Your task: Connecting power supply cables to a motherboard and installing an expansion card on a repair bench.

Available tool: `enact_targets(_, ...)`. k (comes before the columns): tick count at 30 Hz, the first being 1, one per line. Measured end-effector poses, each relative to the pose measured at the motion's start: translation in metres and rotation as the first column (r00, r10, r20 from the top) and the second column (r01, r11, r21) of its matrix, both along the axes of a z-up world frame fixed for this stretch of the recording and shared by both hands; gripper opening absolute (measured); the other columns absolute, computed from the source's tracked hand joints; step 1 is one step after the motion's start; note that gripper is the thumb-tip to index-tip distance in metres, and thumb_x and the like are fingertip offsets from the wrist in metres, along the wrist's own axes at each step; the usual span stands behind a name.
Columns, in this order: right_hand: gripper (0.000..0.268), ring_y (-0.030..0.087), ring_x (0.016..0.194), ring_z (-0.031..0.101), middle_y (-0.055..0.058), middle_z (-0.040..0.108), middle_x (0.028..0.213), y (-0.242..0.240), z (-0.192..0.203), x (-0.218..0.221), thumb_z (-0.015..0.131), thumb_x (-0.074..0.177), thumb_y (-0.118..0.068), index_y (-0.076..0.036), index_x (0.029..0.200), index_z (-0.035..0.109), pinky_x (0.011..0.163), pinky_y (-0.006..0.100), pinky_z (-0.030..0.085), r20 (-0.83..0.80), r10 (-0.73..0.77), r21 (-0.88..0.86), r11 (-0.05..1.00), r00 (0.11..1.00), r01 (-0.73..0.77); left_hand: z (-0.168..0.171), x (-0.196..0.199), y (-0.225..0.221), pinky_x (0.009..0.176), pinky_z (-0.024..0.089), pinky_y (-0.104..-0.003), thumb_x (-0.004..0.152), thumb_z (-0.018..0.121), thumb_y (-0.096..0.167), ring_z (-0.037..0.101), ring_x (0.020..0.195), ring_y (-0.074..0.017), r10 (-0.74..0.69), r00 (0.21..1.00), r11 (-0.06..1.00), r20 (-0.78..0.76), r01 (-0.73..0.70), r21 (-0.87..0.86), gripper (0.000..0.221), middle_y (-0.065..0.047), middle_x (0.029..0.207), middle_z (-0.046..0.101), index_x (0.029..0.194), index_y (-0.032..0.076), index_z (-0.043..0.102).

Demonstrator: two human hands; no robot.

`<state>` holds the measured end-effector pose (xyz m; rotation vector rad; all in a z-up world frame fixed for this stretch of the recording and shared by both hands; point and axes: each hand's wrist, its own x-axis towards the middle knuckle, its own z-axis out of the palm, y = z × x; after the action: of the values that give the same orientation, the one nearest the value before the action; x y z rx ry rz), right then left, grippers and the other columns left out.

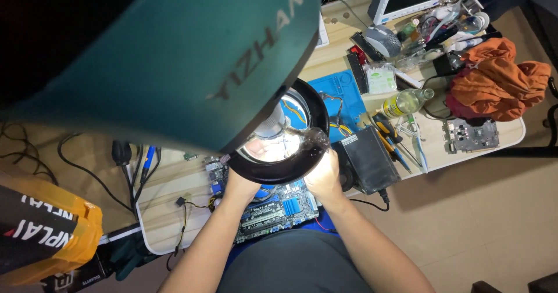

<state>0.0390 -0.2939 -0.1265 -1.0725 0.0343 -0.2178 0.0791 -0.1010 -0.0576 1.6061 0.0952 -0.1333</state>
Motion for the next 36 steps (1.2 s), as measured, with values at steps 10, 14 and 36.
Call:
enact_targets(10, 0.010, 0.020, 0.078, 0.070, 0.006, 0.072, 0.082, 0.005, 0.022, -0.002, 0.072, 0.105, -0.003, -0.005, 0.095, 0.075, 0.076, 0.036, 0.058, 0.060, -0.051, -0.198, 0.978, 0.997, 0.062, -0.052, -0.022, 0.062, 0.076, 0.062, -0.042, 0.086, 0.088, -0.004, 0.069, 0.069, -0.0169, 0.010, 1.000, 0.999, -0.018, -0.011, -0.036, 0.007, -0.014, 0.070, 0.076, 0.082, 0.000, 0.085)
enact_targets(14, 0.007, 0.024, 0.081, 0.072, 0.009, 0.074, 0.086, 0.011, 0.032, -0.003, 0.073, 0.104, -0.002, -0.001, 0.098, 0.075, 0.079, 0.038, 0.060, 0.101, -0.080, -0.303, 0.947, 0.992, 0.107, 0.013, -0.011, 0.002, 0.074, 0.062, -0.041, 0.085, 0.088, -0.006, 0.068, 0.066, -0.0164, 0.012, 1.000, 0.999, -0.024, -0.014, -0.051, 0.009, -0.013, 0.067, 0.075, 0.080, 0.001, 0.085)
enact_targets(36, 0.017, 0.029, 0.113, 0.080, 0.021, 0.084, 0.114, 0.025, 0.097, -0.019, 0.072, 0.106, -0.001, 0.007, 0.120, 0.078, 0.103, 0.053, 0.064, 0.067, -0.172, -0.577, 0.797, 0.983, 0.179, 0.067, -0.030, -0.018, 0.061, 0.063, -0.031, 0.081, 0.089, -0.011, 0.067, 0.051, -0.0130, 0.012, 1.000, 0.993, -0.027, -0.015, -0.113, 0.021, -0.009, 0.054, 0.070, 0.068, 0.005, 0.083)
